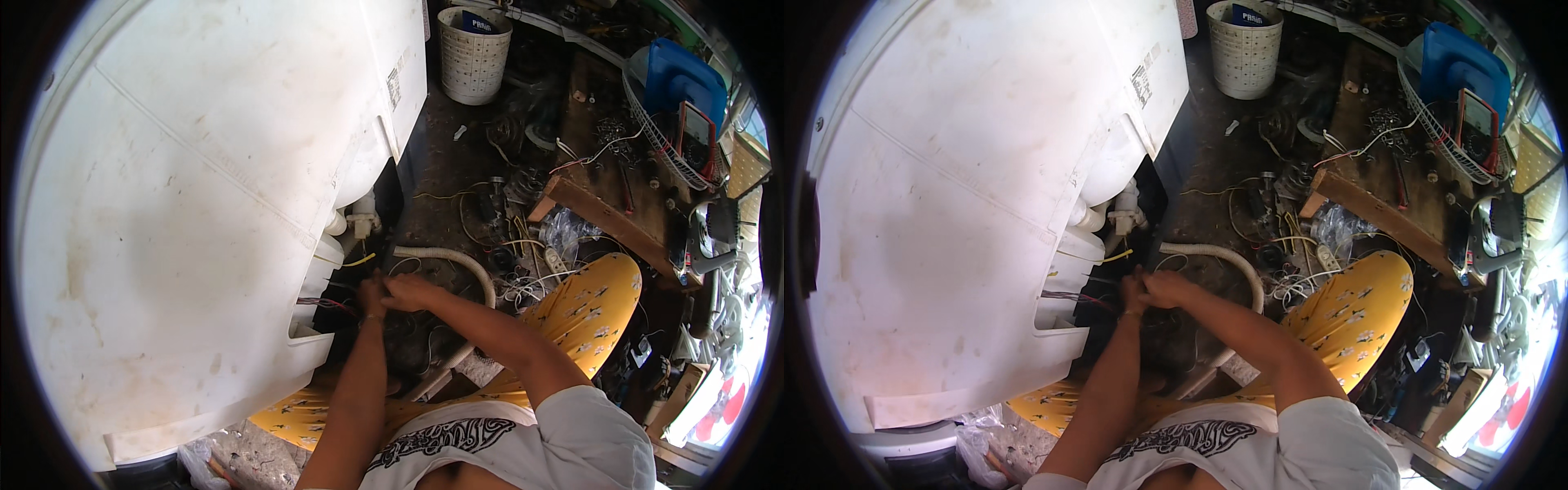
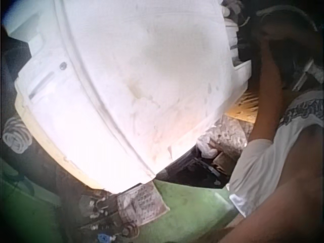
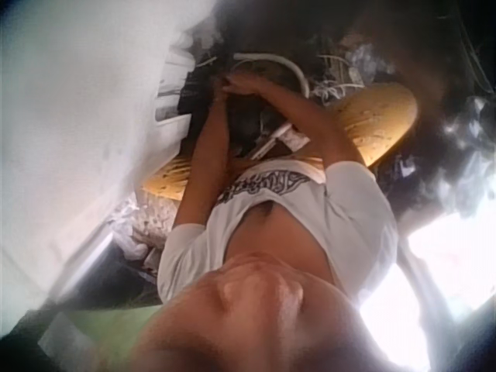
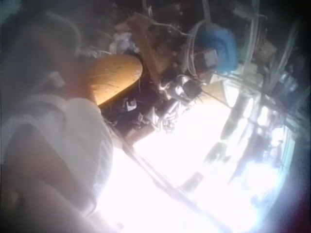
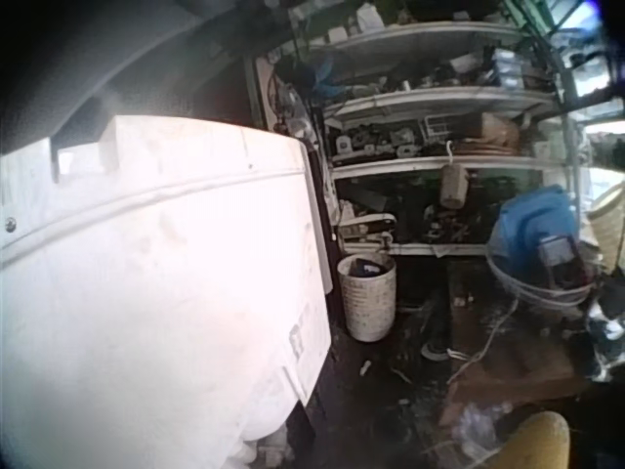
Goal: The person repairs a washing machine by stripping wire insulation, wrapping exposed wires with black electrical tape, and preparing cable ties.
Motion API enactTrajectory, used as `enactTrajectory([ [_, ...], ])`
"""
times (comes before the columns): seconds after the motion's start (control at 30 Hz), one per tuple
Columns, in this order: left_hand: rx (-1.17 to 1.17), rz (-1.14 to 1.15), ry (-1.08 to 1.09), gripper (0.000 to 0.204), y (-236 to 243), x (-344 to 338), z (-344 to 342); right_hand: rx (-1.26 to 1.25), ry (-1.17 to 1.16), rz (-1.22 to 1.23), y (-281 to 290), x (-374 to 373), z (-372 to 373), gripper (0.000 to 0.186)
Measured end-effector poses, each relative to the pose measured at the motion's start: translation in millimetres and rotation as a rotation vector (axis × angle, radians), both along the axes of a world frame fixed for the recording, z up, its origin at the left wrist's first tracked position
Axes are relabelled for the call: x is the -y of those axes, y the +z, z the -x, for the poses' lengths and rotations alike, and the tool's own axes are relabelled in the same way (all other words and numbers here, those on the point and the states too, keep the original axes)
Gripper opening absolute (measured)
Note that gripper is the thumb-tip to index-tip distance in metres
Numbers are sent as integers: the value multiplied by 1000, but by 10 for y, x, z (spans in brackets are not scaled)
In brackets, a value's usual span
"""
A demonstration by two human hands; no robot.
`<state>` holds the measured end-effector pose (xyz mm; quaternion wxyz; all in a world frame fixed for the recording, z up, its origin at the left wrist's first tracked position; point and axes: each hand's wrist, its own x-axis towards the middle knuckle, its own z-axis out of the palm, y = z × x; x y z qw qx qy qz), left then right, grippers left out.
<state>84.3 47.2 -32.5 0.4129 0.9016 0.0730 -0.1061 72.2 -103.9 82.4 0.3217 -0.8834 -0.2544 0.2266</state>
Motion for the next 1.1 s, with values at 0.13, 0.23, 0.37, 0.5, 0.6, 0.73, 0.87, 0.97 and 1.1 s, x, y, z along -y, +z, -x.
enactTrajectory([
  [0.13, 27, -501, 220, 64, 33, -434, 136, 542, 184, -430, 1131, -648, 512, 43],
  [0.23, -215, 46, 232, 51, 290, -198, 135, 21, 53, -862, 1160, -423, 249, 35],
  [0.37, -336, 834, 483, 29, 612, -196, 107, -424, -494, -754, 80, 96, -214, 31],
  [0.5, -277, 955, 385, 22, 539, -132, 378, -677, -572, -575, -420, -112, -167, 40],
  [0.6, -109, 778, 371, 29, 517, -155, 497, -666, -518, -590, -506, -298, -127, 43],
  [0.73, 12, 538, 417, 30, 586, -72, 589, -535, -553, -552, -586, -361, -146, 35],
  [0.87, 270, 133, 452, 28, 722, -18, 697, -442, -566, -501, -599, -401, -144, 28],
  [0.97, 309, 82, 418, 24, 687, 57, 691, -453, -590, -536, -693, -312, -175, 27],
  [1.1, 209, 131, 488, 23, 600, -30, 738, -603, -529, -555, -598, -363, -97, 35],
])
